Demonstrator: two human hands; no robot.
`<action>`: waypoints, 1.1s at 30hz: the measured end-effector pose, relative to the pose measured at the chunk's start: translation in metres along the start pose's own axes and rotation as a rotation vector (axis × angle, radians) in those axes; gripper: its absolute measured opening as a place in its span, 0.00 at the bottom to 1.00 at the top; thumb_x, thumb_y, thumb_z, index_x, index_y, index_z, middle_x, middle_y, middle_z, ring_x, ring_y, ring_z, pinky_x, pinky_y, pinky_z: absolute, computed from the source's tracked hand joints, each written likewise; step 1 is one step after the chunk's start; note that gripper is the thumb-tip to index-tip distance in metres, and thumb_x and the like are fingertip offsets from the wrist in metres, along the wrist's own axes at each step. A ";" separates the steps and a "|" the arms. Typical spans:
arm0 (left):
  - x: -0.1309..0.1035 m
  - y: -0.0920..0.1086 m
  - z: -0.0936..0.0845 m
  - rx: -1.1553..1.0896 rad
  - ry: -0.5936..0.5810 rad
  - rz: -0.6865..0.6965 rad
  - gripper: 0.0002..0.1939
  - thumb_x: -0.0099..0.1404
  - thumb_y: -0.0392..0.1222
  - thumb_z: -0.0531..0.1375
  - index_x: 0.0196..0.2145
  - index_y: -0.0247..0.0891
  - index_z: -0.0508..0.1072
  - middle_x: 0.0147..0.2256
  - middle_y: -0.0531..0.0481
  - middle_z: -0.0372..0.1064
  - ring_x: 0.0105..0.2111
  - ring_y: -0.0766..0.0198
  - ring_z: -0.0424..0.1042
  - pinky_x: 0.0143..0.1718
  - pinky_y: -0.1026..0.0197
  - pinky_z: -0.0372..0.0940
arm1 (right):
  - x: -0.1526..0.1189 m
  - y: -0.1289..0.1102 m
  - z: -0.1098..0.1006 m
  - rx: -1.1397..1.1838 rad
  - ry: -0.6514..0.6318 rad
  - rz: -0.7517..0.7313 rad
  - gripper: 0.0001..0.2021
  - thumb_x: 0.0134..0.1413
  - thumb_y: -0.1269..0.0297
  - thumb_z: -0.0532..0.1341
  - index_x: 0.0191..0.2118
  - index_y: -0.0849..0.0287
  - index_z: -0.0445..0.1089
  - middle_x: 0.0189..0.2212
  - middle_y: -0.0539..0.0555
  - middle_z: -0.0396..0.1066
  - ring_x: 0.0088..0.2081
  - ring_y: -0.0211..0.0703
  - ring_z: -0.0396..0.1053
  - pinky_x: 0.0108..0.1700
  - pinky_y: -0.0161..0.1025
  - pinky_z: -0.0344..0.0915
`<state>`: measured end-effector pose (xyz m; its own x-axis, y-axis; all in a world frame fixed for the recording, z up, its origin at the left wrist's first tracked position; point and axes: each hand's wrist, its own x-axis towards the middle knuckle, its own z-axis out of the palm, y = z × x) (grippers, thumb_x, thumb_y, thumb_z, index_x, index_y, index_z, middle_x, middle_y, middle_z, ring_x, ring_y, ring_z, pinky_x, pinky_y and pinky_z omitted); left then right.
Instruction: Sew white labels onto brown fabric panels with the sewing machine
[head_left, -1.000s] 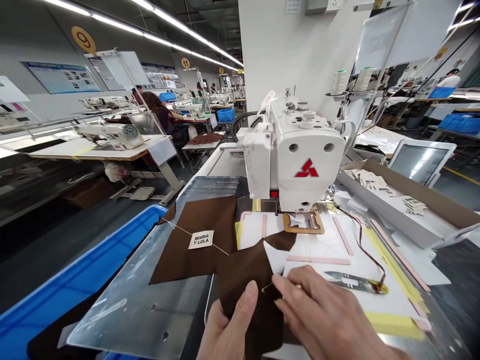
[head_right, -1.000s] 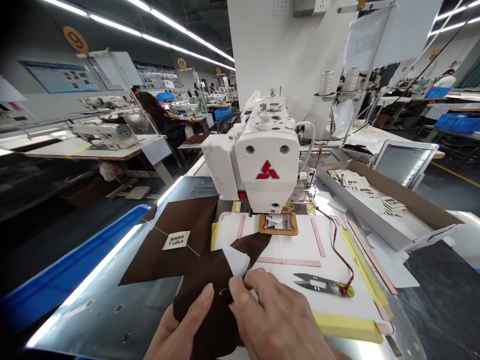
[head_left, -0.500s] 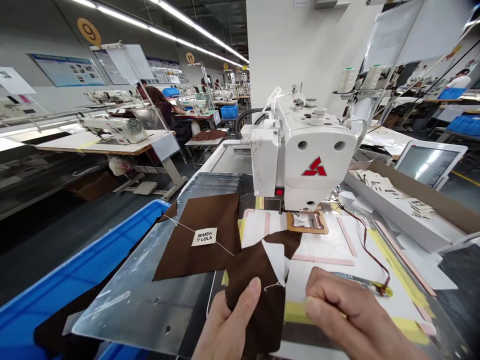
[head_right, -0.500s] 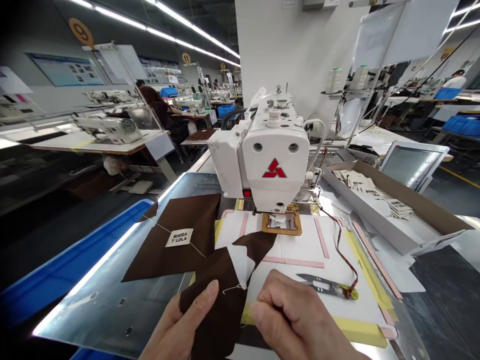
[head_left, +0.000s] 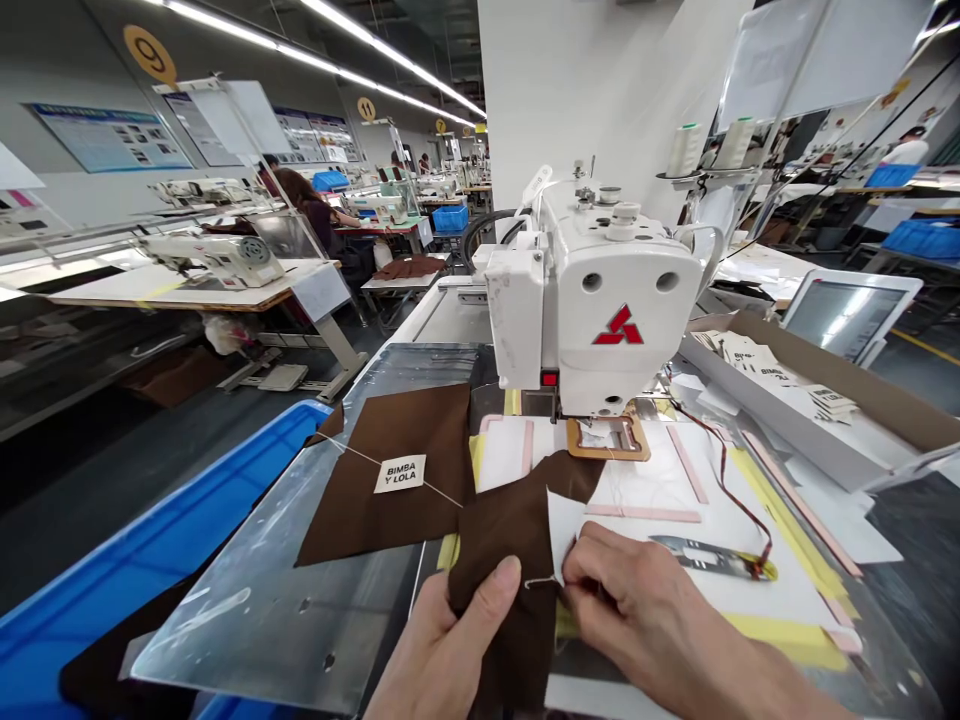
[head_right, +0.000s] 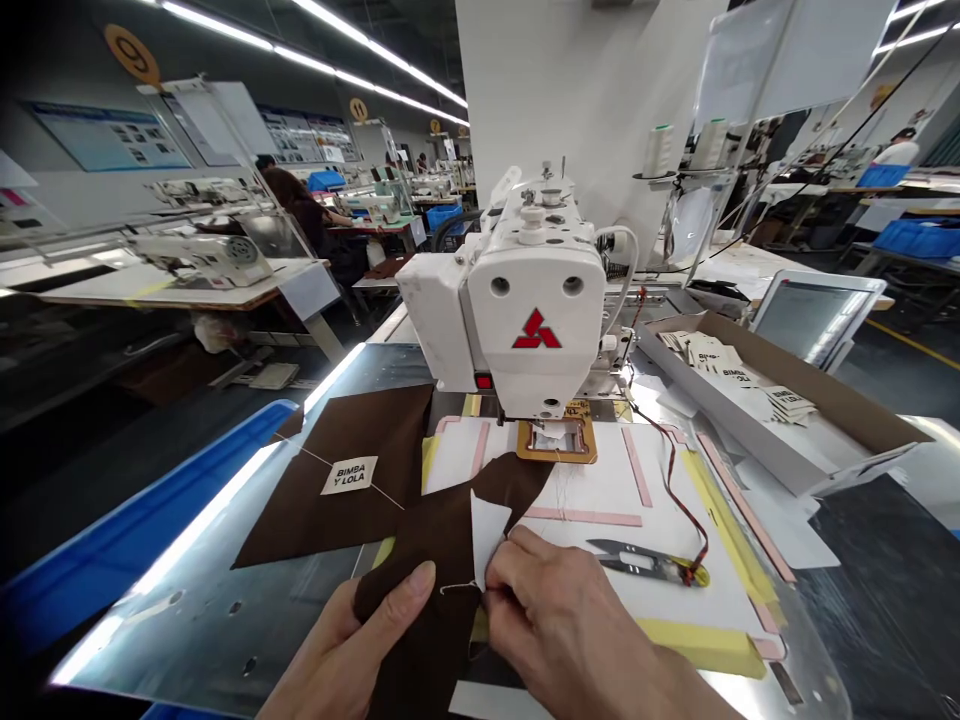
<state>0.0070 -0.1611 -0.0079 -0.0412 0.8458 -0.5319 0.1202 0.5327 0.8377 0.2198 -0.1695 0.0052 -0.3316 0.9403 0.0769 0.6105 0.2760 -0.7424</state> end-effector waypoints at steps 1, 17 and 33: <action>0.000 0.000 0.001 -0.006 -0.004 0.004 0.30 0.57 0.65 0.70 0.44 0.36 0.77 0.40 0.40 0.78 0.43 0.43 0.78 0.39 0.52 0.74 | 0.001 -0.002 -0.005 0.048 -0.043 0.024 0.10 0.57 0.78 0.54 0.32 0.55 0.59 0.31 0.45 0.63 0.30 0.34 0.61 0.32 0.33 0.56; -0.002 0.018 0.009 -0.102 0.016 0.024 0.30 0.59 0.65 0.69 0.46 0.35 0.79 0.24 0.48 0.73 0.28 0.51 0.76 0.26 0.59 0.69 | -0.007 0.007 0.002 -0.182 0.128 -0.117 0.07 0.68 0.68 0.52 0.43 0.54 0.67 0.37 0.50 0.68 0.30 0.38 0.67 0.27 0.37 0.56; -0.004 0.019 0.008 0.075 -0.101 0.126 0.20 0.60 0.59 0.65 0.28 0.37 0.75 0.22 0.51 0.66 0.23 0.59 0.66 0.25 0.62 0.62 | 0.005 -0.002 0.007 -0.065 0.187 -0.039 0.07 0.54 0.74 0.54 0.29 0.56 0.64 0.30 0.48 0.65 0.27 0.36 0.62 0.28 0.36 0.51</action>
<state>0.0178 -0.1543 0.0089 0.0782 0.8965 -0.4360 0.1920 0.4156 0.8891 0.2116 -0.1664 0.0023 -0.2202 0.9476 0.2313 0.6469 0.3193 -0.6925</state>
